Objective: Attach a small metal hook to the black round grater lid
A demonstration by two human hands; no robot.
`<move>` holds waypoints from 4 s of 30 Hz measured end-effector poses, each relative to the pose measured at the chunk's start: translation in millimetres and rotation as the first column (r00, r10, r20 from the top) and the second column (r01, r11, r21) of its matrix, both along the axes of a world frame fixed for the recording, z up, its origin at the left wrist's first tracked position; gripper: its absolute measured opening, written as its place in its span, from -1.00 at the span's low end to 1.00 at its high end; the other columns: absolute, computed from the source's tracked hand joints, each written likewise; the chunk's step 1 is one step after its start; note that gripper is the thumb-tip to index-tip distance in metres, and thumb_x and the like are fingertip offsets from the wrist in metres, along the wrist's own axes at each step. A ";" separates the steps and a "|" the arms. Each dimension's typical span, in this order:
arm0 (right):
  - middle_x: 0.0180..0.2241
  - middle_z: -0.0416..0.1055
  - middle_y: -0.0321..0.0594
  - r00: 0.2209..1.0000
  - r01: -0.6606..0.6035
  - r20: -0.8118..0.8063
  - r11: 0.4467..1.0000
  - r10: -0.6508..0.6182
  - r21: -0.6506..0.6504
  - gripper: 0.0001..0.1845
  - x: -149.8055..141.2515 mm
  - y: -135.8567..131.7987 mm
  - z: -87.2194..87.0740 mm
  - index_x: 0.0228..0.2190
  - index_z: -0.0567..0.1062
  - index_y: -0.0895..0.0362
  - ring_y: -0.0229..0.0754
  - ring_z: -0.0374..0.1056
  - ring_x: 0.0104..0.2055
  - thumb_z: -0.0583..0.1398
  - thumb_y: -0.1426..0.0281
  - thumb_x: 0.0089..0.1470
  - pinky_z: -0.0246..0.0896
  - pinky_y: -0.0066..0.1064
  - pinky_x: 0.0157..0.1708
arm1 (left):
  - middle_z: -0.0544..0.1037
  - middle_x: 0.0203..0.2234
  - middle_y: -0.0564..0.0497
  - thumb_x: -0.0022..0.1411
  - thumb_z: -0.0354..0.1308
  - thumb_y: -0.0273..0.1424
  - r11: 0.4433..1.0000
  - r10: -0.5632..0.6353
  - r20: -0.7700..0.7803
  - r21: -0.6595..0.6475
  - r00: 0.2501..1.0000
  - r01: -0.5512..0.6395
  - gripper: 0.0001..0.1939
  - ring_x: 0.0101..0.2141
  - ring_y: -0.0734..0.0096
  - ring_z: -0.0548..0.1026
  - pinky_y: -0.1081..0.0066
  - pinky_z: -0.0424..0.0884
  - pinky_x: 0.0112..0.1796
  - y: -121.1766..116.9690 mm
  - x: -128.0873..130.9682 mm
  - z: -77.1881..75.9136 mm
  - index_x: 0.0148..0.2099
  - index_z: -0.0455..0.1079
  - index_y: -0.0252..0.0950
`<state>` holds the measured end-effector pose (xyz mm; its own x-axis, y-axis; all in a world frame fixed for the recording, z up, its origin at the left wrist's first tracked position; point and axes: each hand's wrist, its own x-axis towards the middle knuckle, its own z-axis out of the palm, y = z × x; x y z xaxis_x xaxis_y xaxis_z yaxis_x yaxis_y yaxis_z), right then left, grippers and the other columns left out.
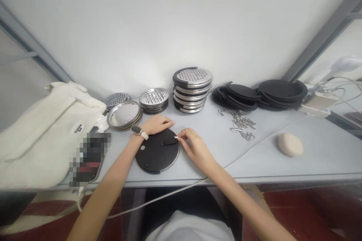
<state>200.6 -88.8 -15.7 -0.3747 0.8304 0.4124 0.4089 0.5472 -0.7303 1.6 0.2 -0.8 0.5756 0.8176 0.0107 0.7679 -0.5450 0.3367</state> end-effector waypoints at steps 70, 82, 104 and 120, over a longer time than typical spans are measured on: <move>-0.36 0.41 -0.18 0.992 -0.069 0.096 0.990 0.081 -0.122 -0.79 -0.5 1.6 -3.7 -0.14 0.34 0.13 -0.20 0.35 -0.34 0.00 0.44 0.20 0.23 -0.39 -0.28 | 0.42 -0.59 0.00 0.28 -0.23 -0.06 1.000 -0.002 0.012 0.003 1.000 0.002 -0.45 -0.54 0.46 0.28 0.42 0.06 -0.45 1.1 0.2 -1.2 -0.54 0.30 -0.32; -0.25 0.39 -0.13 0.992 -0.084 0.092 0.994 0.091 -0.075 -0.84 -2.5 1.4 -9.2 -0.18 0.28 0.11 -0.17 0.34 -0.25 -0.02 0.47 0.20 0.23 -0.35 -0.23 | 0.42 -0.59 0.00 0.28 -0.22 -0.05 1.000 0.003 -0.002 0.001 1.000 -0.003 -0.44 -0.54 0.46 0.28 0.42 0.06 -0.45 0.3 0.6 0.3 -0.54 0.31 -0.32; -0.30 0.27 -0.17 0.992 -0.077 0.097 0.996 0.080 -0.038 -0.62 -0.2 4.1 -9.3 0.02 0.33 0.05 -0.20 0.29 -0.28 -0.05 0.49 0.21 0.23 -0.34 -0.20 | 0.48 -0.54 -0.02 0.29 -0.20 -0.09 1.000 0.010 -0.025 0.008 1.000 -0.010 -0.47 -0.49 0.42 0.36 0.43 0.14 -0.40 0.9 0.5 -1.5 -0.50 0.37 -0.31; -0.34 0.27 -0.18 0.991 -0.075 0.105 0.996 0.079 -0.043 -0.66 0.0 -1.1 -0.1 -0.04 0.40 0.08 -0.22 0.29 -0.34 0.01 0.47 0.16 0.27 -0.33 -0.26 | 0.45 -0.57 -0.01 0.28 -0.21 -0.07 1.000 0.007 -0.010 0.014 1.000 -0.007 -0.46 -0.53 0.45 0.31 0.42 0.10 -0.43 1.1 0.1 -1.9 -0.51 0.35 -0.32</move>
<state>200.7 -89.9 -15.9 -0.4779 0.8119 0.3352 0.4430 0.5523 -0.7061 1.7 1.3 -2.7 0.5704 0.8212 0.0168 0.7747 -0.5446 0.3212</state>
